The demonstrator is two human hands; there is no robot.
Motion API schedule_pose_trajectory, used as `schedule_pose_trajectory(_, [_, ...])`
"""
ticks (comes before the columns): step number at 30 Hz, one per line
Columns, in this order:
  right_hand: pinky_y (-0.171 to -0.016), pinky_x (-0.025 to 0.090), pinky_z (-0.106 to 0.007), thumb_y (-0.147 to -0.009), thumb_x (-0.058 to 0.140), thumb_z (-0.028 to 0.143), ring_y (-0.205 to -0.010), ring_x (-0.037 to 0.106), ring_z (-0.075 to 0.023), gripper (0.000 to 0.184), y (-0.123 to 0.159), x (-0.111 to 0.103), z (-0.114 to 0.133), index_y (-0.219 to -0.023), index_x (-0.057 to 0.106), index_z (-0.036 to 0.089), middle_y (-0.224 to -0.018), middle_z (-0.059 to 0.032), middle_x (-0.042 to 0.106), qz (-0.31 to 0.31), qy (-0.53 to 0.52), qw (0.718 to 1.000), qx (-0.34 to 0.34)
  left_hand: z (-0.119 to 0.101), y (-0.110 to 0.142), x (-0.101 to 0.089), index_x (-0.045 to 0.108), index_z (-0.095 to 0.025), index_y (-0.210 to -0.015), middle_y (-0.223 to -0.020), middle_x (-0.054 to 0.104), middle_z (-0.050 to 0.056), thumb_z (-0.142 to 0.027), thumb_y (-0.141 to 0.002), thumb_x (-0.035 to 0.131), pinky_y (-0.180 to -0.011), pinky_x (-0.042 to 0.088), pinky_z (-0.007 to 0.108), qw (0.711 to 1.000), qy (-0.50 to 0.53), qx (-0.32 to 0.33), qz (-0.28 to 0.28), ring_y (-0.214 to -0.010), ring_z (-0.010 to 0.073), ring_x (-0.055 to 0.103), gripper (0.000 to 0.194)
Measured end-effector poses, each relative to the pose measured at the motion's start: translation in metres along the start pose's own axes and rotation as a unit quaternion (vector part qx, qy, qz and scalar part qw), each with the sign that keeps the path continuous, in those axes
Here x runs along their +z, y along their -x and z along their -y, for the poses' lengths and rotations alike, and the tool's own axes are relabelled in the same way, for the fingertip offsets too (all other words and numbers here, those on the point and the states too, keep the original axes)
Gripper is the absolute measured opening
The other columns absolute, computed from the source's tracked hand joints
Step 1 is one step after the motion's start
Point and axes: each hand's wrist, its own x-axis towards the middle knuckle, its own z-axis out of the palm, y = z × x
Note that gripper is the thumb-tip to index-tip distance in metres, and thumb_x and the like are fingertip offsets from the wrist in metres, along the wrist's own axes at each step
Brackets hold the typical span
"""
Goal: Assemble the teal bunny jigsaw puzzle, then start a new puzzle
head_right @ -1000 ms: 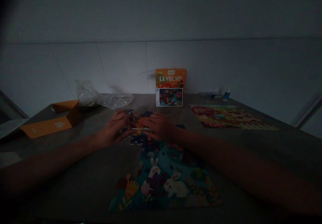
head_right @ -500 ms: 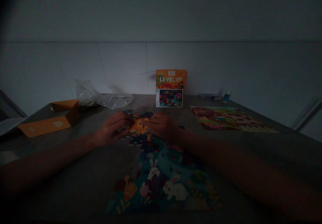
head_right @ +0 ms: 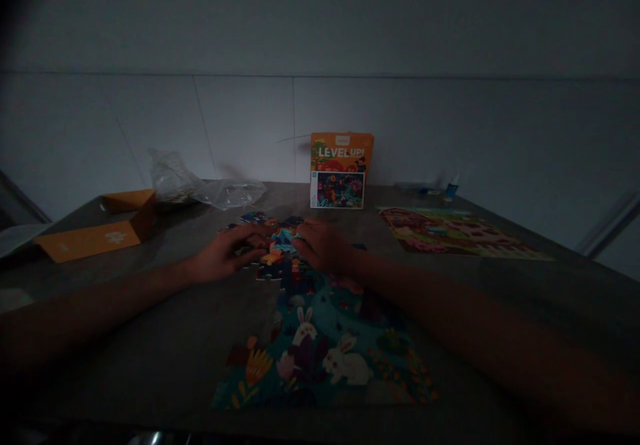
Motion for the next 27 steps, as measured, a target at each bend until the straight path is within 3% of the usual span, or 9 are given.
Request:
schedule_pose_trajectory(6, [-0.069,0.044,-0.035,-0.099,0.038,0.026,-0.074,0.051,-0.0204,0.024,0.0,-0.001,0.0,-0.077,0.046,0.023,-0.076,-0.0055,0.053,0.027,-0.01,0.999,0.033,-0.005,0.0,-0.005,0.062,-0.019,-0.125,-0.105,0.073,0.006,-0.029,-0.094,0.053,-0.081,0.054,0.032,0.997,-0.067,-0.017,0.044,-0.089,0.0198,0.069,0.034])
schedule_pose_trajectory(12, [-0.071,0.044,-0.036,-0.099,0.039,0.024,-0.075,0.052,-0.0213,0.023,-0.002,0.0,0.001,-0.078,0.049,0.023,-0.075,-0.0059,0.055,0.013,-0.006,1.0,0.008,0.0,0.0,-0.004,0.051,-0.017,-0.14,-0.092,0.073,0.005,-0.028,-0.093,0.055,-0.071,0.053,0.03,0.995,-0.075,-0.001,0.059,-0.073,0.018,0.066,0.048])
schedule_pose_trajectory(20, [-0.07,0.044,-0.033,-0.097,0.042,0.019,-0.078,0.054,-0.0206,0.013,0.0,-0.001,0.0,-0.092,0.054,0.019,-0.082,-0.0073,0.06,-0.091,0.015,0.996,-0.019,-0.006,-0.003,-0.005,0.049,-0.015,-0.14,-0.102,0.071,0.009,-0.022,-0.094,0.05,-0.081,0.053,0.034,0.996,-0.078,0.014,0.047,-0.087,0.0206,0.066,0.046])
schedule_pose_trajectory(24, [-0.072,0.042,-0.032,-0.097,0.041,0.019,-0.079,0.055,-0.0208,0.016,0.0,0.0,-0.003,-0.091,0.056,0.018,-0.082,-0.008,0.061,-0.117,0.047,0.992,0.027,-0.005,-0.004,-0.009,0.055,-0.01,-0.126,-0.103,0.069,0.012,-0.018,-0.092,0.048,-0.079,0.053,0.036,0.998,-0.052,-0.004,-0.03,-0.089,0.0222,0.066,0.036])
schedule_pose_trajectory(27, [-0.071,0.041,-0.031,-0.095,0.042,0.02,-0.078,0.056,-0.0205,0.018,0.0,0.003,-0.006,-0.087,0.058,0.018,-0.08,-0.0078,0.061,-0.073,0.076,0.989,0.101,-0.006,-0.006,-0.013,0.064,-0.014,-0.109,-0.103,0.069,0.011,-0.011,-0.088,0.044,-0.083,0.053,0.038,0.998,-0.04,0.043,-0.025,-0.093,0.0228,0.065,0.03])
